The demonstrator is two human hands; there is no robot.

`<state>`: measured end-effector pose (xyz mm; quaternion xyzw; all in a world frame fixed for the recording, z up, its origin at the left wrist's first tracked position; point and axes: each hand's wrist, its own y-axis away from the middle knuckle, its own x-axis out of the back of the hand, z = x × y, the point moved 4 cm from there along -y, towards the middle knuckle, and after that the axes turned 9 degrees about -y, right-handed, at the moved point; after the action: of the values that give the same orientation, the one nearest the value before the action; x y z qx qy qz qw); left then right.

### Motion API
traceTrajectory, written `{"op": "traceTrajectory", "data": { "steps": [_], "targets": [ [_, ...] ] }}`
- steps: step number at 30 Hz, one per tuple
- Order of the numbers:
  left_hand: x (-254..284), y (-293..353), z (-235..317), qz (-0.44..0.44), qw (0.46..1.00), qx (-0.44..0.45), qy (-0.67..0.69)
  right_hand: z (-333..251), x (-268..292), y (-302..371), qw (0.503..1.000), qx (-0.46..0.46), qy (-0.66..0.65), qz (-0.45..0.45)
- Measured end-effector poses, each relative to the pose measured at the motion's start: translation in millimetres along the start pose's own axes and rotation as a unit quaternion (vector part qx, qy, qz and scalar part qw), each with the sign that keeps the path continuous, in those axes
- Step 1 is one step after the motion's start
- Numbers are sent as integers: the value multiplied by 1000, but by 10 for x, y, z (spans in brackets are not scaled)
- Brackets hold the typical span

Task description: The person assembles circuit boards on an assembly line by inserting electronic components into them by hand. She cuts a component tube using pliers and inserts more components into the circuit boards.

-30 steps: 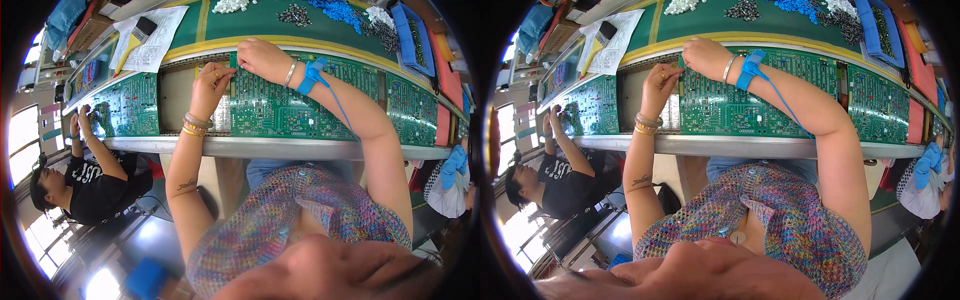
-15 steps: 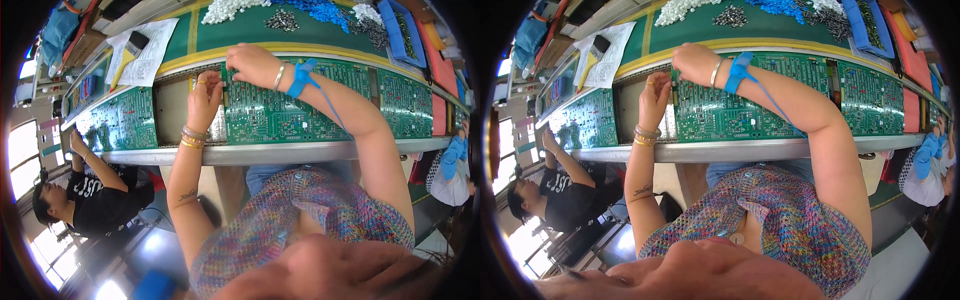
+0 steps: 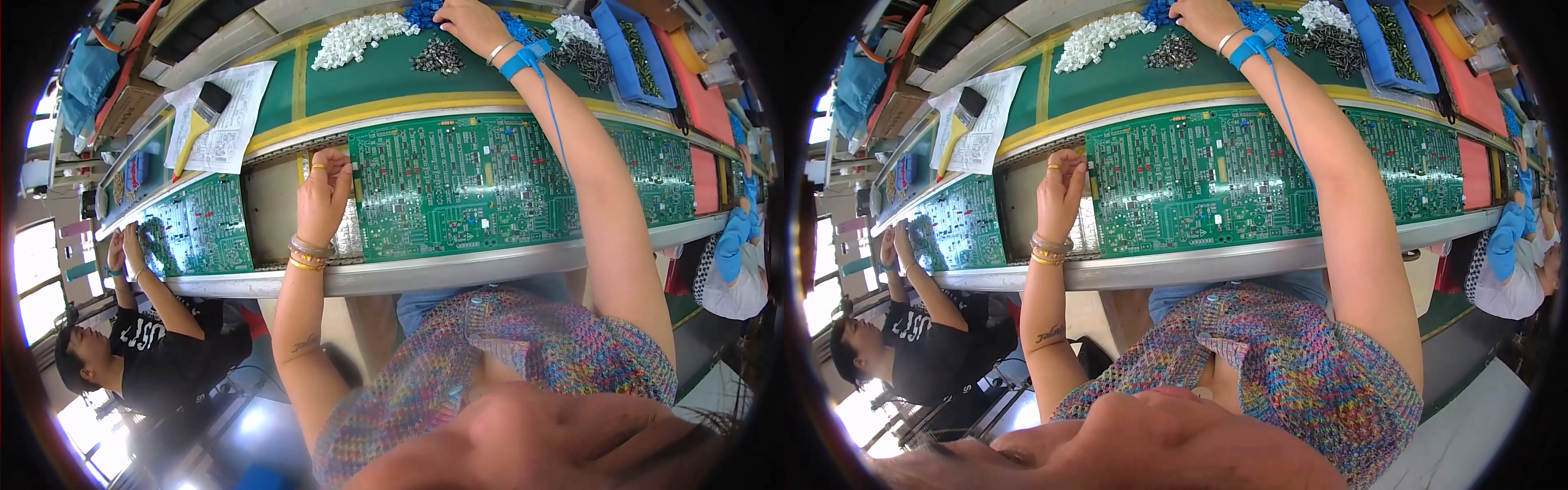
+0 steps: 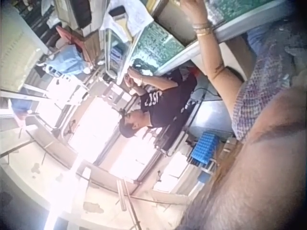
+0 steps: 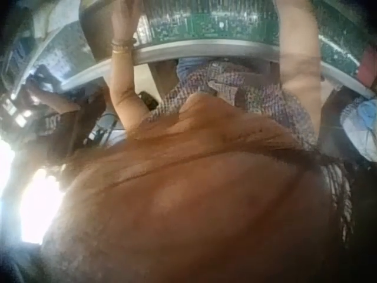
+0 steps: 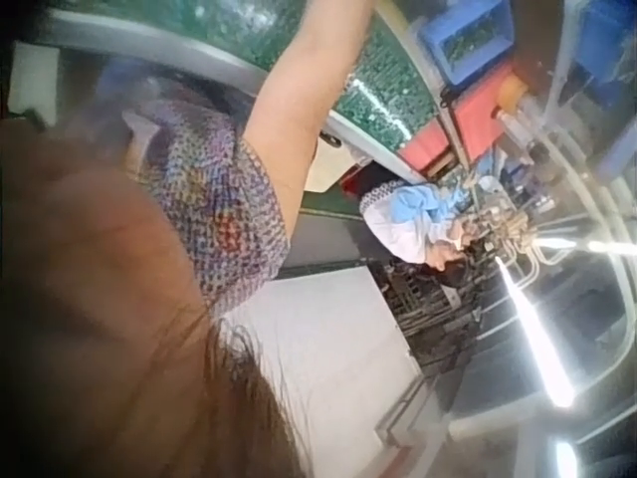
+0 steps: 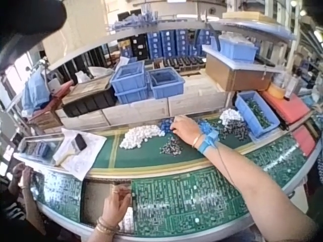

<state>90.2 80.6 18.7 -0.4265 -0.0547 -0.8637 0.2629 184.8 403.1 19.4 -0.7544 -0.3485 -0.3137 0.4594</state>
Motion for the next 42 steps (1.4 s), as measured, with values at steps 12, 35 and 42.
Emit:
{"op": "traceTrajectory", "data": {
  "steps": [12, 35, 42],
  "targets": [
    [-37, -16, -13, 2, 1000, 5, -5, -33, -17, 13, 998, 17, 55, -34],
    [-34, -30, 21, -14, 1000, 22, 12, -1488, 177, 692, 954, 96, -268, -97],
    [-30, -8, 22, -17, 1000, 18, 5, -1434, 54, 623, 934, -30, -298, -194]
  ]
}}
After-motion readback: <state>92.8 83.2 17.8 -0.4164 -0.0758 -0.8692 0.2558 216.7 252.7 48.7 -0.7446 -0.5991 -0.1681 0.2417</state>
